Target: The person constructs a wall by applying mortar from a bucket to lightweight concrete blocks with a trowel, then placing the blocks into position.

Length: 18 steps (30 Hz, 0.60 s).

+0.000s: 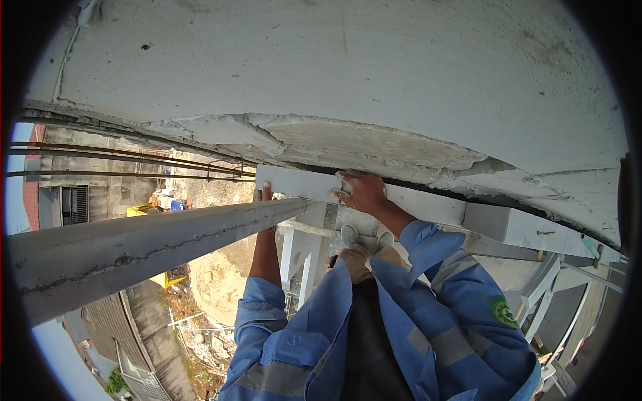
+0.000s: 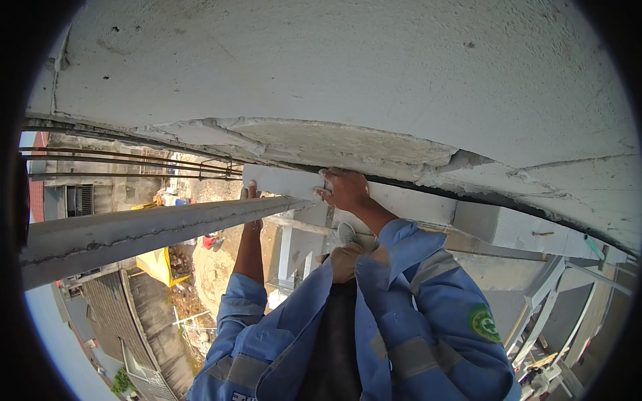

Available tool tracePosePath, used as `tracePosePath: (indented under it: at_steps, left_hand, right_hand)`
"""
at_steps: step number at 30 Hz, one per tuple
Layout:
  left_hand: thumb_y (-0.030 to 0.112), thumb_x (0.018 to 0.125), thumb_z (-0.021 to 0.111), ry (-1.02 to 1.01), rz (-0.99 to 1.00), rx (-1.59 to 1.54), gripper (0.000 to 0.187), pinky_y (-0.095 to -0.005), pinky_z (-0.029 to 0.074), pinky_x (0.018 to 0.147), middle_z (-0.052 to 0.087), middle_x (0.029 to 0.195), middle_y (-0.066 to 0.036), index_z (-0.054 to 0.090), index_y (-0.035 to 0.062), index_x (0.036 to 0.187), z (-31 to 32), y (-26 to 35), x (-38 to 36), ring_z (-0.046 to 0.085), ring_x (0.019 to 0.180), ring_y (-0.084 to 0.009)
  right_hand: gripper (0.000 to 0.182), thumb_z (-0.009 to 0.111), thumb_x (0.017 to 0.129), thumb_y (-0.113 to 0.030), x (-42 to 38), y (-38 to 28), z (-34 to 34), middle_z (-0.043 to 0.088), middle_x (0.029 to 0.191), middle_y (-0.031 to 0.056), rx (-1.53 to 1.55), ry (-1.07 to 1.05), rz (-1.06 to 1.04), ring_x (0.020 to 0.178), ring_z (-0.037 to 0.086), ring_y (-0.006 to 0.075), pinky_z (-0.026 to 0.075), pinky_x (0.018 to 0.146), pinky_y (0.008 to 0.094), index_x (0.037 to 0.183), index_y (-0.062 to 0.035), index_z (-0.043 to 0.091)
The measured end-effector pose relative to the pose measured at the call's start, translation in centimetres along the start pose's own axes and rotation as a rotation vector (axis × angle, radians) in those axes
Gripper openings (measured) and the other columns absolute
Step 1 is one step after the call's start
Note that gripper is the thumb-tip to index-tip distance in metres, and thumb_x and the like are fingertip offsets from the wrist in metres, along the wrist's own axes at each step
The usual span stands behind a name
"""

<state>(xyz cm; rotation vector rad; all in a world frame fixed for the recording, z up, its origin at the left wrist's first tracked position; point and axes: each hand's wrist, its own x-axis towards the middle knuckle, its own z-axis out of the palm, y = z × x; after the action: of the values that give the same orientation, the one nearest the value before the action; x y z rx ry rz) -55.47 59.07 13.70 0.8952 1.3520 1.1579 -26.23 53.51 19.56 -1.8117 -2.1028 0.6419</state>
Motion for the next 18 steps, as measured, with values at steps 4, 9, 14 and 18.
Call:
tracePosePath:
  at_steps: [4,9,14,18]
  left_hand:
    - [0.036,0.095,0.061,0.007,0.052,0.001,0.042,-0.0287,0.045,0.082,0.06,0.114,-0.005,0.055,0.0052,0.123,-0.1,-1.1,0.6,0.055,0.1,-0.0117]
    - [0.038,0.094,0.063,0.049,-0.044,0.032,0.042,-0.0303,0.046,0.081,0.06,0.108,-0.005,0.055,0.0054,0.12,0.4,0.6,-0.2,0.055,0.095,-0.0131]
    - [0.038,0.091,0.066,-0.017,-0.005,-0.006,0.043,-0.0321,0.048,0.078,0.059,0.104,-0.005,0.057,0.0058,0.118,1.5,2.2,-1.2,0.056,0.091,-0.0146]
    - [0.032,0.088,0.071,-0.027,-0.062,0.041,0.044,-0.032,0.045,0.086,0.059,0.106,-0.004,0.057,0.0056,0.12,1.1,2.0,-0.8,0.054,0.098,-0.0147]
  right_hand:
    - [0.062,0.058,0.086,-0.056,-0.3,-0.3,-0.5,0.062,0.122,0.011,0.013,-0.027,0.02,0.11,0.061,0.0303,0.05,0.092,0.0426,0.126,-0.0077,0.06]
    - [0.061,0.059,0.086,-0.055,-0.1,-0.2,-0.4,0.064,0.119,0.0114,0.02,-0.003,0.009,0.109,0.062,0.0302,0.05,0.092,0.0429,0.126,-0.0084,0.06]
    - [0.052,0.061,0.087,-0.045,-0.5,0.0,-0.1,0.064,0.117,0.0131,0.011,0.032,0.005,0.105,0.063,0.0321,0.05,0.09,0.0431,0.122,-0.007,0.061]
    - [0.039,0.061,0.088,-0.03,0.2,-0.1,-0.7,0.065,0.115,0.0158,0.074,-0.046,0.052,0.103,0.063,0.0348,0.051,0.088,0.0441,0.117,-0.0052,0.062]
